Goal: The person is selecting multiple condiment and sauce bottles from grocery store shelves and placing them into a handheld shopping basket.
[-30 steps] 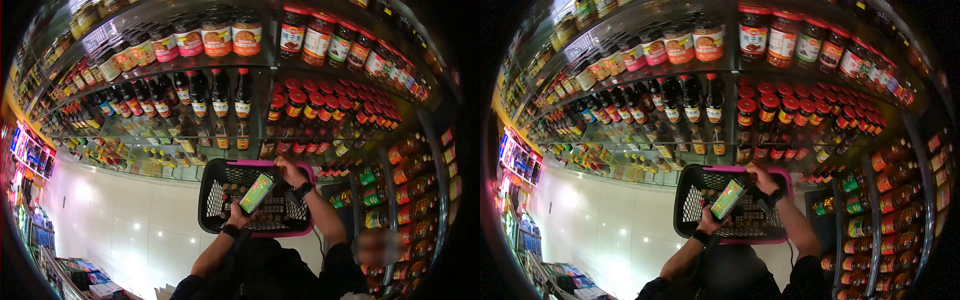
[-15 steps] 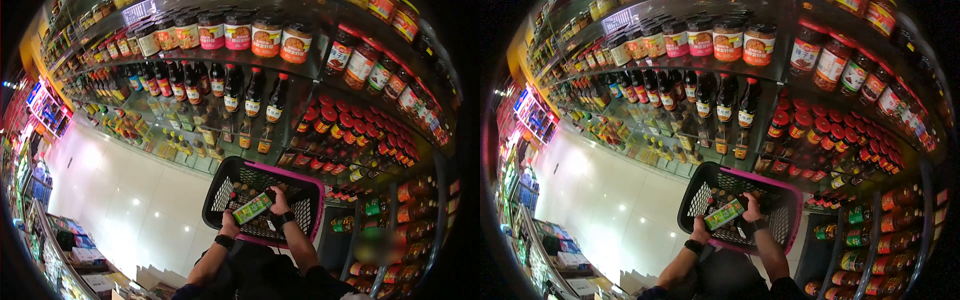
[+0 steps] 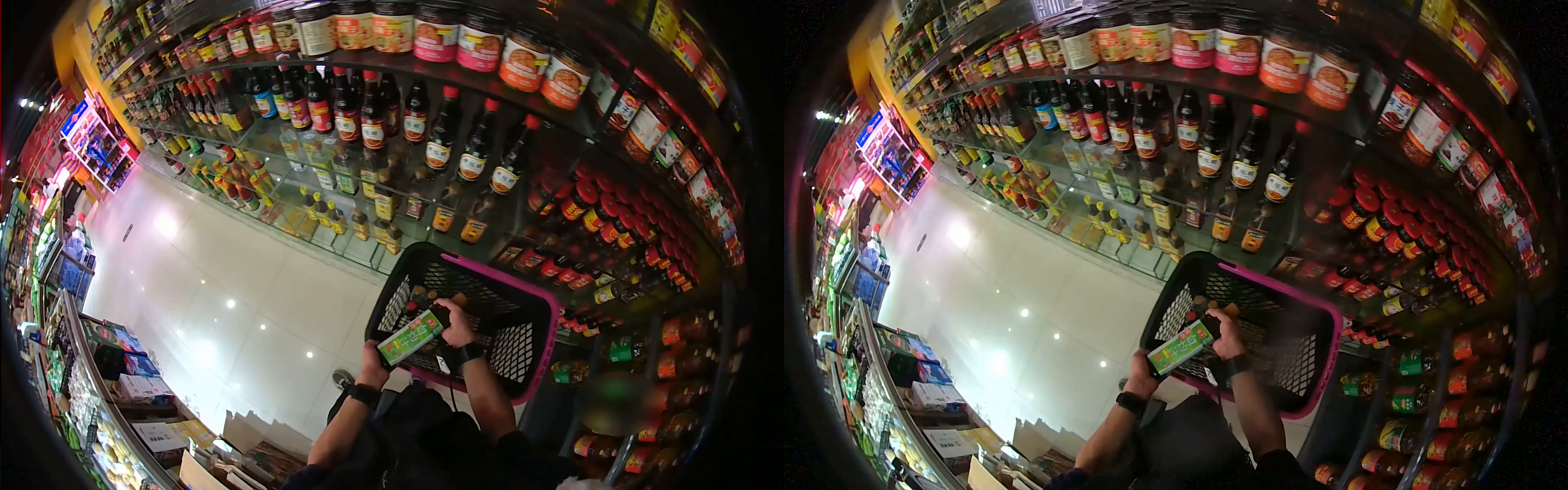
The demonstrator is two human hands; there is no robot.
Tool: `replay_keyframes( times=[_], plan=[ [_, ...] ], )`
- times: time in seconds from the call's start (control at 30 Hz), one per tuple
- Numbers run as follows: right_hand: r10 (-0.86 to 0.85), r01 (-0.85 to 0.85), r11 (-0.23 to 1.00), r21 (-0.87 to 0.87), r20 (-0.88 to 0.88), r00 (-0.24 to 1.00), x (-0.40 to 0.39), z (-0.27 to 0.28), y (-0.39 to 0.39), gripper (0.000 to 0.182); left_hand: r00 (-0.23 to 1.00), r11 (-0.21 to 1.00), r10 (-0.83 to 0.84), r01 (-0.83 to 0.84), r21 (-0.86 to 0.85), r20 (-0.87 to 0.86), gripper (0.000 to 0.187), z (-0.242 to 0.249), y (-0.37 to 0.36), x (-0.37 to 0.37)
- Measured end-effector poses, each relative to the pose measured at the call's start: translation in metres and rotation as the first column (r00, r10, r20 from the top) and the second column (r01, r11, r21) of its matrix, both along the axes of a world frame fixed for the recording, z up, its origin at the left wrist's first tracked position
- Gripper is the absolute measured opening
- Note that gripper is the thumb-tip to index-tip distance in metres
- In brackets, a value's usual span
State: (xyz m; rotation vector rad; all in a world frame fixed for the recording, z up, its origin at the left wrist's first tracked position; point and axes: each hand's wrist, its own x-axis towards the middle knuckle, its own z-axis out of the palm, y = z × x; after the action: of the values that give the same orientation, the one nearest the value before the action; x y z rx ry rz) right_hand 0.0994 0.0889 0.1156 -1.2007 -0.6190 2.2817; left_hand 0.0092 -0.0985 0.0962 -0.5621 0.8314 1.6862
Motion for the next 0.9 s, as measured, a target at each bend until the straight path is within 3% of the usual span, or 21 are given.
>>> replay_keyframes(
  times=[0.1,0.17,0.27,0.37,0.4,0.5,0.53,0.6,0.77,0.83,0.9],
  plan=[
    [0.006,-0.004,0.998,0.061,-0.044,0.999,-0.038,0.012,-0.039,0.009,0.999,1.0,0.018,-0.018,0.0,-0.034,0.032,0.004,-0.034,-0.039],
    [0.016,-0.011,0.987,0.16,-0.029,0.999,-0.057,-0.025,-0.053,0.01,0.999,0.998,-0.045,0.045,-0.048,0.001,0.037,0.002,-0.056,-0.066],
    [0.042,-0.064,0.788,0.613,0.051,0.998,-0.093,-0.061,-0.07,0.009,0.998,0.996,-0.039,0.043,-0.083,0.045,0.035,0.017,-0.084,-0.1],
    [0.07,-0.08,0.865,0.496,0.038,0.997,-0.121,-0.033,-0.101,0.01,0.997,0.996,-0.043,0.048,-0.081,0.063,0.037,0.016,-0.108,-0.131],
    [0.071,-0.063,0.976,0.21,-0.032,0.997,-0.13,0.008,-0.117,0.01,0.997,0.998,-0.039,0.042,-0.049,0.074,0.037,0.013,-0.116,-0.139],
    [0.11,-0.101,0.956,0.275,-0.016,0.994,-0.158,-0.003,-0.128,0.01,0.994,1.0,-0.013,0.015,-0.01,0.107,0.038,0.014,-0.133,-0.161],
    [0.059,-0.056,0.988,0.143,-0.019,0.998,-0.169,0.023,-0.136,0.011,0.991,1.0,0.01,-0.009,-0.009,0.132,0.039,0.014,-0.137,-0.169],
    [0.058,-0.064,0.984,0.168,0.04,0.997,-0.192,0.044,-0.15,0.011,0.99,1.0,0.018,-0.02,0.011,0.14,0.039,0.007,-0.144,-0.187],
    [0.149,-0.167,0.971,0.169,0.116,0.982,-0.238,0.035,-0.149,0.016,0.979,0.993,0.05,-0.071,0.099,0.2,0.043,-0.038,-0.155,-0.231],
    [0.187,-0.213,0.961,0.175,0.154,0.97,-0.25,0.04,-0.147,0.018,0.985,0.994,0.071,-0.083,0.074,0.158,0.047,-0.036,-0.155,-0.244],
    [0.304,-0.339,0.931,0.132,0.231,0.924,-0.27,0.041,-0.14,0.018,0.995,0.995,0.068,-0.062,-0.075,0.075,0.048,-0.019,-0.152,-0.265]
  ],
)
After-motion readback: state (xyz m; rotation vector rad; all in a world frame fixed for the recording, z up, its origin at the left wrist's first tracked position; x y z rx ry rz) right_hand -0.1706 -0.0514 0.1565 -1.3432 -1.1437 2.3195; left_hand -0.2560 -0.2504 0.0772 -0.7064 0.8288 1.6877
